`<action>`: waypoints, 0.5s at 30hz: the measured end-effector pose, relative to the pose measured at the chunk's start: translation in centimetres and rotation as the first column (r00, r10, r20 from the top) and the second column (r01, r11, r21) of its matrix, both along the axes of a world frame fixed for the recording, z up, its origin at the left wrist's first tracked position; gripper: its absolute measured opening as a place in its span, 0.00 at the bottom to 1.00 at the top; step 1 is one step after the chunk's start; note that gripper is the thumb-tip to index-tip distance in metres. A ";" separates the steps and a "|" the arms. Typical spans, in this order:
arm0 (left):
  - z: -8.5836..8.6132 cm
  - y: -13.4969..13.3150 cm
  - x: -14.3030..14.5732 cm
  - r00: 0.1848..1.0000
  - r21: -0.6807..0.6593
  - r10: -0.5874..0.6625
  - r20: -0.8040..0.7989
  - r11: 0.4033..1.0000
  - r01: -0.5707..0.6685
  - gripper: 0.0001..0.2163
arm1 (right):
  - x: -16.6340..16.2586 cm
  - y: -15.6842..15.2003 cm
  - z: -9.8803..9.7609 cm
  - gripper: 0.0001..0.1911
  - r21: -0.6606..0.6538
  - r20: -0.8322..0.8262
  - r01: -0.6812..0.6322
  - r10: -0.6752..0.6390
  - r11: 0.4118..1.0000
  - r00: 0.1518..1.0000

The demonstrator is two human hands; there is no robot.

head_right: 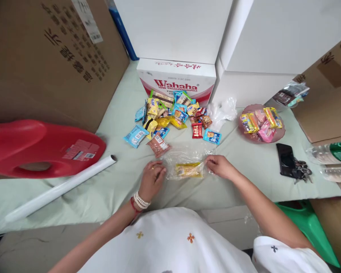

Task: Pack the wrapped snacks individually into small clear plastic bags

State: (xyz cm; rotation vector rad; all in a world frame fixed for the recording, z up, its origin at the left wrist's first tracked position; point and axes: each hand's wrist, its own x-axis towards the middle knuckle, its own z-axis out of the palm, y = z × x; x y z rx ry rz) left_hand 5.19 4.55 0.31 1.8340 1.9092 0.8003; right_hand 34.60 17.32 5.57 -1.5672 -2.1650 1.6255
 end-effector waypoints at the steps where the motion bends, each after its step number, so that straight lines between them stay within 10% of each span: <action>1: -0.3 0.4 -0.1 0.996 -0.024 0.085 -0.006 0.996 -0.085 0.14 | 0.3 0.5 -0.3 0.18 0.020 0.081 -0.028 0.026 0.999 0.996; 5: -0.2 0.9 -0.5 0.967 0.003 0.256 -0.015 0.967 -0.256 0.13 | 0.9 2.2 0.7 0.14 0.311 0.375 -0.210 0.083 0.927 0.923; 11: 1.4 0.2 0.2 0.992 0.079 -0.096 0.084 0.993 0.089 0.25 | -2.2 4.7 1.9 0.13 0.510 0.184 -0.243 0.171 0.825 0.968; 15: 0.6 0.9 0.9 0.998 -0.076 -0.041 0.053 0.996 0.045 0.11 | -5.7 5.1 -0.1 0.20 0.636 0.210 -0.327 0.251 0.699 0.945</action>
